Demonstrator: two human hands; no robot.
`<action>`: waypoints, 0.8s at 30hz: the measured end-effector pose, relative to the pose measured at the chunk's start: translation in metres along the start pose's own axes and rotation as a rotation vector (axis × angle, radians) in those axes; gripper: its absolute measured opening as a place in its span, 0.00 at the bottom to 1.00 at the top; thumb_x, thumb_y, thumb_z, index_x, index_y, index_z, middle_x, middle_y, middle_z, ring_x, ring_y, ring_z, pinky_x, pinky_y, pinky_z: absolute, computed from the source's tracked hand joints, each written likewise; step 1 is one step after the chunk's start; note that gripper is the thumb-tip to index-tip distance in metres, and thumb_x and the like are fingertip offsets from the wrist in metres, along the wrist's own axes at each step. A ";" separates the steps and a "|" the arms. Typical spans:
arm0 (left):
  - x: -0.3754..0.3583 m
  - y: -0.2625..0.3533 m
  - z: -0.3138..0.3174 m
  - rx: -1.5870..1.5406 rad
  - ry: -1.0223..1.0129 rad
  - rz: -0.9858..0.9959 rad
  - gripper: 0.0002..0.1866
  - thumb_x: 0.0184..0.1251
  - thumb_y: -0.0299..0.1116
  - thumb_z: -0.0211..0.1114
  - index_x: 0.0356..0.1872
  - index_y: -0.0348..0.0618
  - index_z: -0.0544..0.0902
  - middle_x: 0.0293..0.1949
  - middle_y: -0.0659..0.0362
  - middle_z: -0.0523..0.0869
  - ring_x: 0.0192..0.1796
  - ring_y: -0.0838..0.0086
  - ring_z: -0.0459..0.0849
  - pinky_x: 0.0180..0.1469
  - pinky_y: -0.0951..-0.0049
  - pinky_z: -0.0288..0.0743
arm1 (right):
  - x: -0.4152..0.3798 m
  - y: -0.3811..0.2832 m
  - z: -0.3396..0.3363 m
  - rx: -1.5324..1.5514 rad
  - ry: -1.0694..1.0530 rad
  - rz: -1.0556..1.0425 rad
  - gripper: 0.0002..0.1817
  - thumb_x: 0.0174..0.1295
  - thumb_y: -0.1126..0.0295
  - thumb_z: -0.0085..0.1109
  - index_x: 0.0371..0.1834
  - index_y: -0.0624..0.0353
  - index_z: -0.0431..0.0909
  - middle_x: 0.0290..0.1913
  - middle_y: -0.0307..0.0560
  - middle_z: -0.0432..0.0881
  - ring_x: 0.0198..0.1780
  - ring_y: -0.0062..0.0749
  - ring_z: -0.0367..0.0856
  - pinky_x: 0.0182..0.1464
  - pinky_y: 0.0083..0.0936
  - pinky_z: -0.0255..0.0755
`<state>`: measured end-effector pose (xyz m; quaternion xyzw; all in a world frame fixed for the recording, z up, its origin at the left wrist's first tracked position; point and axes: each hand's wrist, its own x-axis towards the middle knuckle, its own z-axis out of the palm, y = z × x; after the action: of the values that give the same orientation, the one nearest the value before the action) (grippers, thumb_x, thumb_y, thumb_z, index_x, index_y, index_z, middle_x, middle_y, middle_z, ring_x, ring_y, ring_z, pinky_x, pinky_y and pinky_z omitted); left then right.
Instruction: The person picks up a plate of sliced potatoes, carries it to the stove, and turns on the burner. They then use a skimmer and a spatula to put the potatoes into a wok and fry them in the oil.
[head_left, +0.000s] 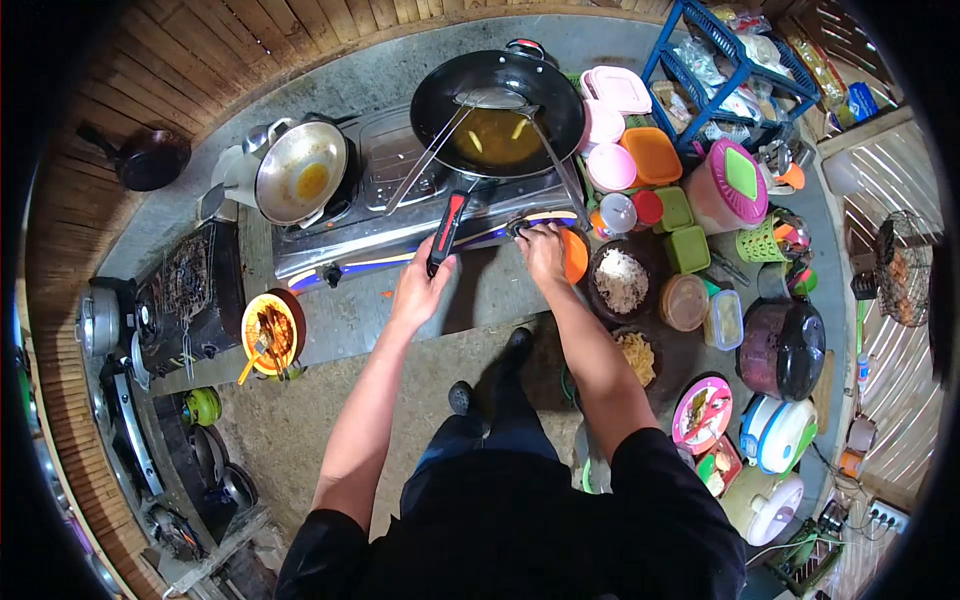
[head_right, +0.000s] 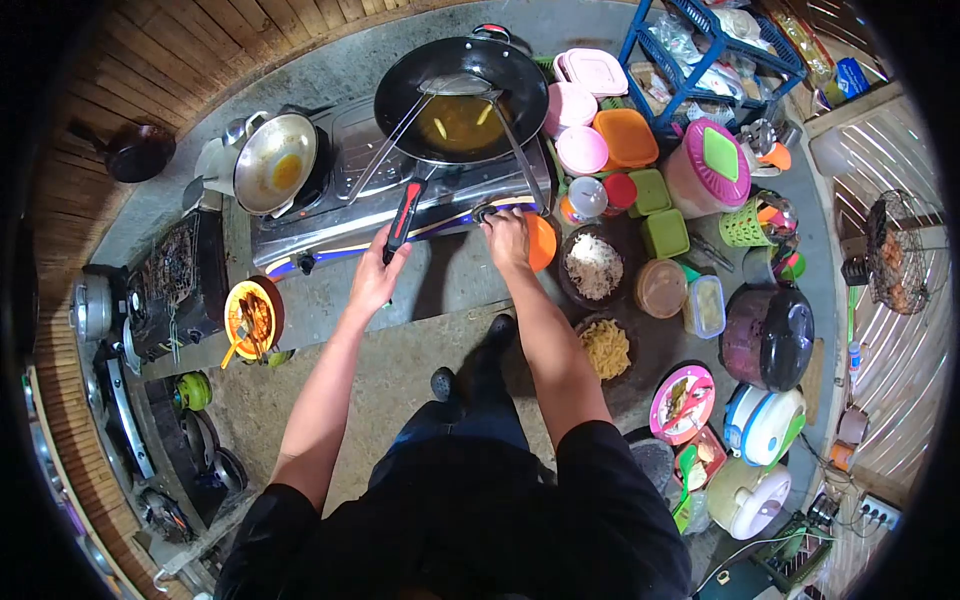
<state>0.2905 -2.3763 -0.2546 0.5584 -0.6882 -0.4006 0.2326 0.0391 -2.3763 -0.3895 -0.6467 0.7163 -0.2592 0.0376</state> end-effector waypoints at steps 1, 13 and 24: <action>0.001 -0.001 -0.001 -0.004 -0.003 -0.007 0.26 0.70 0.46 0.61 0.65 0.47 0.71 0.35 0.44 0.85 0.37 0.51 0.85 0.43 0.60 0.76 | 0.000 -0.002 0.000 -0.001 -0.003 0.014 0.10 0.53 0.66 0.69 0.38 0.56 0.88 0.39 0.45 0.85 0.48 0.43 0.78 0.55 0.37 0.72; 0.012 -0.015 0.002 -0.028 -0.021 0.027 0.25 0.67 0.45 0.65 0.59 0.42 0.74 0.32 0.51 0.85 0.33 0.63 0.85 0.39 0.65 0.77 | 0.001 -0.015 -0.007 -0.020 0.009 0.073 0.12 0.51 0.66 0.71 0.38 0.57 0.88 0.40 0.51 0.85 0.46 0.46 0.80 0.57 0.38 0.71; 0.050 0.016 0.008 -0.453 -0.206 -0.164 0.16 0.66 0.39 0.69 0.46 0.41 0.74 0.18 0.69 0.71 0.14 0.85 0.65 0.14 0.79 0.57 | -0.003 -0.019 -0.001 -0.028 0.009 0.138 0.16 0.51 0.66 0.70 0.43 0.59 0.86 0.45 0.54 0.84 0.49 0.50 0.80 0.58 0.39 0.71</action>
<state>0.2614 -2.4204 -0.2527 0.5022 -0.5535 -0.6167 0.2471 0.0560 -2.3740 -0.3817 -0.5952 0.7629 -0.2488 0.0431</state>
